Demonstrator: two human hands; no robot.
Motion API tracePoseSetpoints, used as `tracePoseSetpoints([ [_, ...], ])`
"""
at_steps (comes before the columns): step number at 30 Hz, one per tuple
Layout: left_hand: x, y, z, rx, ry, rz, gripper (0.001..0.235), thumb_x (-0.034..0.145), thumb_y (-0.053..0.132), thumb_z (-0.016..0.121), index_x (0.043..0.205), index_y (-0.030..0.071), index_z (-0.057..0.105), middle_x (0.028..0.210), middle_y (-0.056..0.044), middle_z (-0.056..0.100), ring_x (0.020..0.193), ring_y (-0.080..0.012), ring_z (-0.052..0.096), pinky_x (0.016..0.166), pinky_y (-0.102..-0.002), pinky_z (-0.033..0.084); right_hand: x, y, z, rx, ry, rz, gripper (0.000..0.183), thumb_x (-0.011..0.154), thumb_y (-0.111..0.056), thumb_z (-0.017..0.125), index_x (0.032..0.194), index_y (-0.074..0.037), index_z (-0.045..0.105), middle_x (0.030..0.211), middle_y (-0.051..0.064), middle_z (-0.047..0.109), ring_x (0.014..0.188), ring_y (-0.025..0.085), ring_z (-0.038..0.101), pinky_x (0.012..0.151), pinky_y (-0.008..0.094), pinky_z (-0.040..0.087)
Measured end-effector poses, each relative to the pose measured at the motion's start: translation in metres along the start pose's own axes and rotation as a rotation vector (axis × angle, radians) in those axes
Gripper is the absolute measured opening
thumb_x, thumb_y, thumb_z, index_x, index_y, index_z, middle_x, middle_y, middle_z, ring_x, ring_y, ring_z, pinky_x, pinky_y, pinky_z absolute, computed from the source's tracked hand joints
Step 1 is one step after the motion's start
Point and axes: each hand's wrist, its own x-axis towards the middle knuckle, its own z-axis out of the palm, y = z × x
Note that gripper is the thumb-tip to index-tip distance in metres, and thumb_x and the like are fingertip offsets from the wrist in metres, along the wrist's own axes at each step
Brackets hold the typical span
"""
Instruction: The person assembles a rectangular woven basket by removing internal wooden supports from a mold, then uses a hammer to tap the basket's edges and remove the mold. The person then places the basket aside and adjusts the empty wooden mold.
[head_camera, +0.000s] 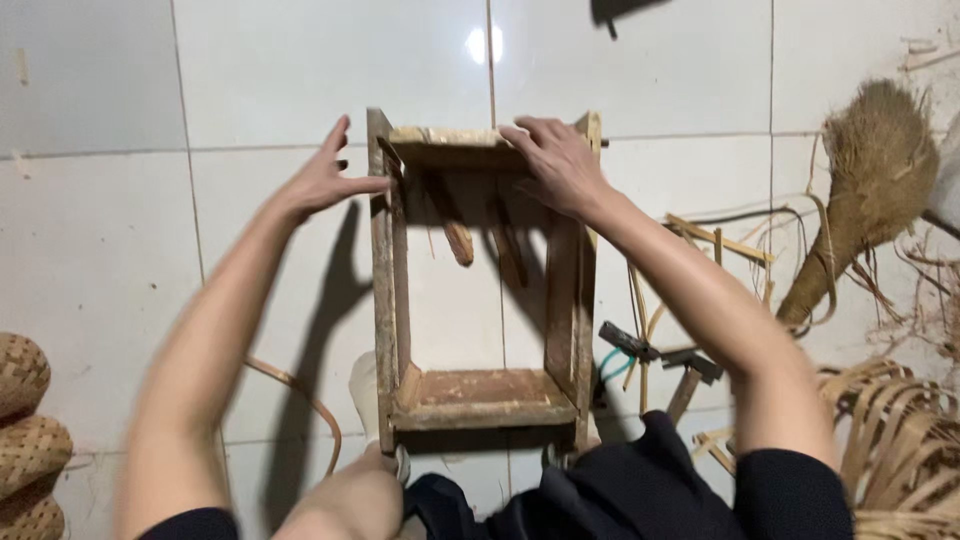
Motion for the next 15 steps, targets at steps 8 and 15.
tracePoseSetpoints([
  [8, 0.051, -0.011, 0.061, -0.332, 0.104, 0.117, 0.144, 0.06, 0.014, 0.093, 0.163, 0.014, -0.008, 0.162, -0.025, 0.033, 0.147, -0.0373, 0.042, 0.121, -0.044, 0.04, 0.07, 0.004, 0.06, 0.183, -0.479, 0.169, 0.064, 0.073, -0.055, 0.082, 0.128, -0.024, 0.067, 0.087, 0.005, 0.076, 0.075, 0.022, 0.07, 0.067, 0.038, 0.06],
  [15, 0.054, -0.019, 0.064, -0.276, 0.123, 0.127, 0.144, 0.059, 0.017, 0.093, 0.163, 0.014, -0.007, 0.162, -0.025, 0.029, 0.147, -0.0382, 0.039, 0.118, -0.045, 0.041, 0.066, 0.009, 0.076, 0.241, -0.389, 0.107, 0.047, 0.076, -0.043, 0.082, 0.119, -0.026, 0.072, 0.083, -0.002, 0.076, 0.072, 0.017, 0.071, 0.062, 0.033, 0.058],
])
